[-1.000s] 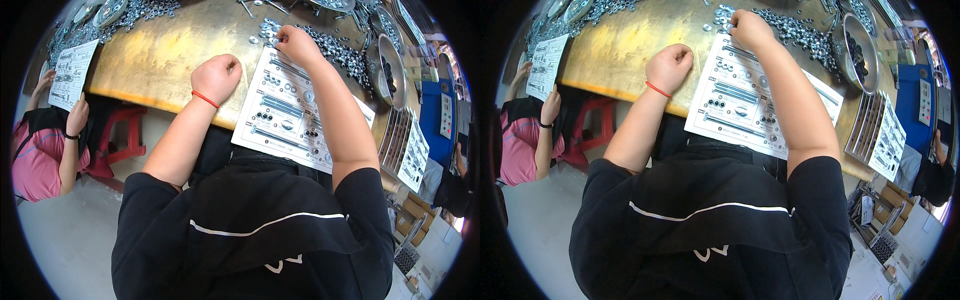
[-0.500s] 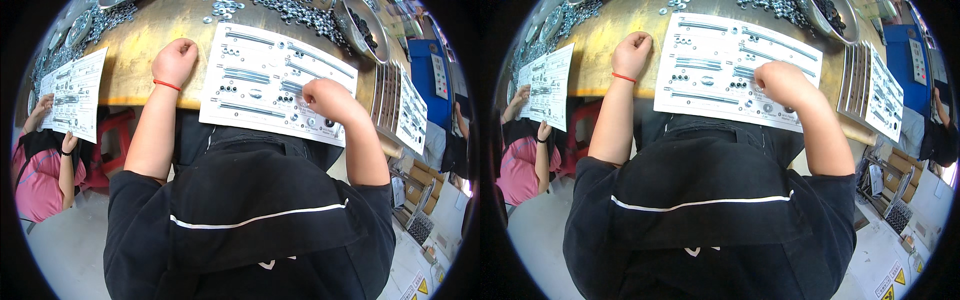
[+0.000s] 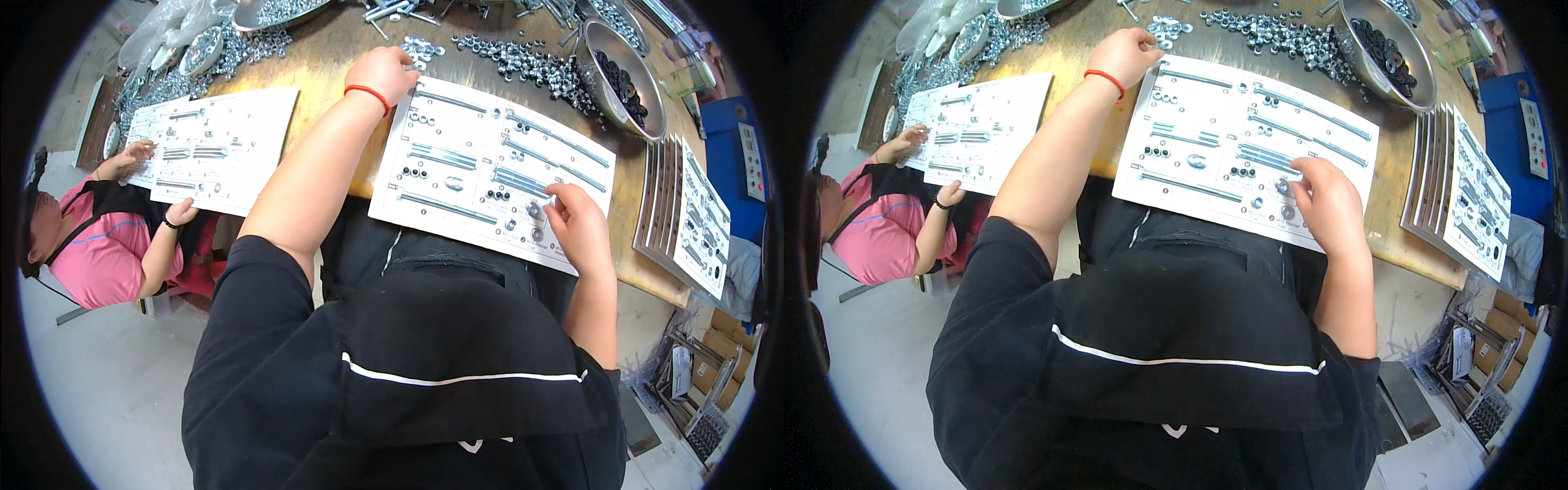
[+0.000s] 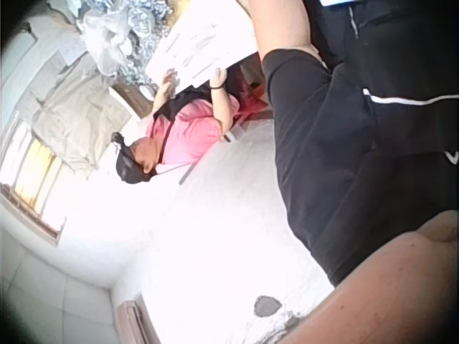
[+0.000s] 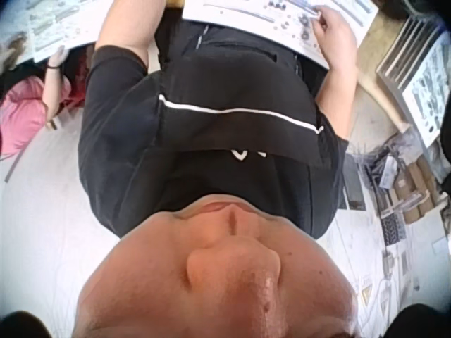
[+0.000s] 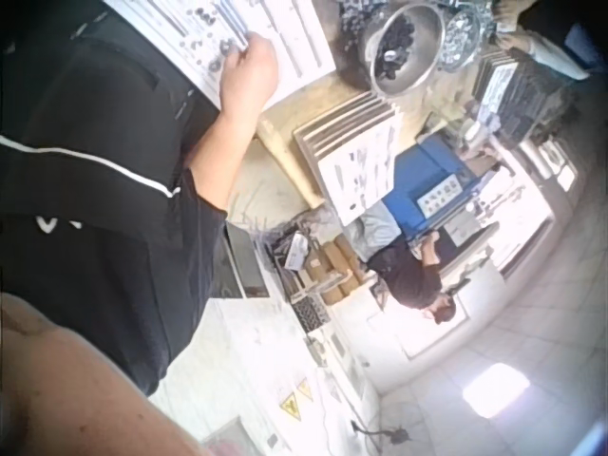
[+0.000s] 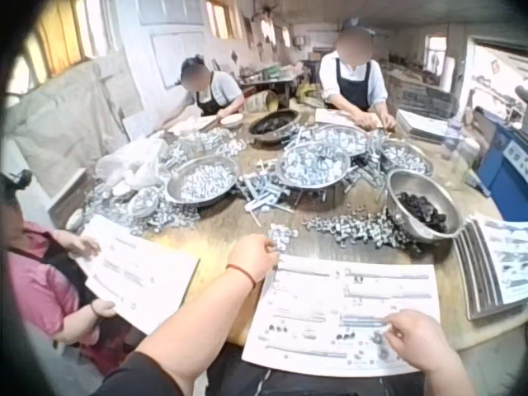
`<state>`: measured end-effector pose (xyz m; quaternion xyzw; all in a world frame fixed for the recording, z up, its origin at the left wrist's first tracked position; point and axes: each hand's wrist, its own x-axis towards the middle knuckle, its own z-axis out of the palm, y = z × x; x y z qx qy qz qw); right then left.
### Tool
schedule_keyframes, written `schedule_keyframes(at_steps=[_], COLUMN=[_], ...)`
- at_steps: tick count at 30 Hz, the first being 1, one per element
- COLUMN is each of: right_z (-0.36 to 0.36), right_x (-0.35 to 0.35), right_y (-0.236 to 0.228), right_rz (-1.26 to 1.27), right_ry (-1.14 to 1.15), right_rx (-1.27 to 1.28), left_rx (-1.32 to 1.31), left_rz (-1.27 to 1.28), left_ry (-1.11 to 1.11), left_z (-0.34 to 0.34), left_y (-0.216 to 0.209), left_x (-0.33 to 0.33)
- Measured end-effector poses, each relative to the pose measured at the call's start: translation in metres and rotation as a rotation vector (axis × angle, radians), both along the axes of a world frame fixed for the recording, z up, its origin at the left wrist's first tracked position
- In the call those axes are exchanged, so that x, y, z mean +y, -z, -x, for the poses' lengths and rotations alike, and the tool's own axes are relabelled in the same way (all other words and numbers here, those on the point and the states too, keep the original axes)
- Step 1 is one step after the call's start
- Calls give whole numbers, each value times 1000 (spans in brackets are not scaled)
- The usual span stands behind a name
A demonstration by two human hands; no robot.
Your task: The person sorts small metal fasteners such as bolts, nuts, and washers from piles on a table and places them into designated slots on a printed hardware kit sheet. They repeatedly pick items from the table and arrange them on the sheet, then stack completed sheets to the side.
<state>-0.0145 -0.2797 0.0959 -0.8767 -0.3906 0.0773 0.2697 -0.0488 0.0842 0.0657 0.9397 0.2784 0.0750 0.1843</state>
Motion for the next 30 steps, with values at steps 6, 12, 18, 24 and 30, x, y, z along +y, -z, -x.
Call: schedule_keyframes(at_steps=[6, 12, 18, 24, 30], right_z=[7, 5, 3, 4, 3], right_x=[-20, -43, -45, -46, -48], right_y=[3, 18, 14, 16, 18], right_rz=[-45, -116, -132, -133, -143], right_ry=[109, 159, 171, 179, 162], right_rx=[149, 176, 207, 205, 193], left_rx=[191, 225, -68, 125, 169], left_rz=[57, 181, 207, -166, -259], left_ry=[32, 74, -102, 93, 114], left_z=[-23, -29, -35, -38, -49], left_y=[-3, -6, 1, -1, 10], left_x=[6, 21, 13, -15, 4])
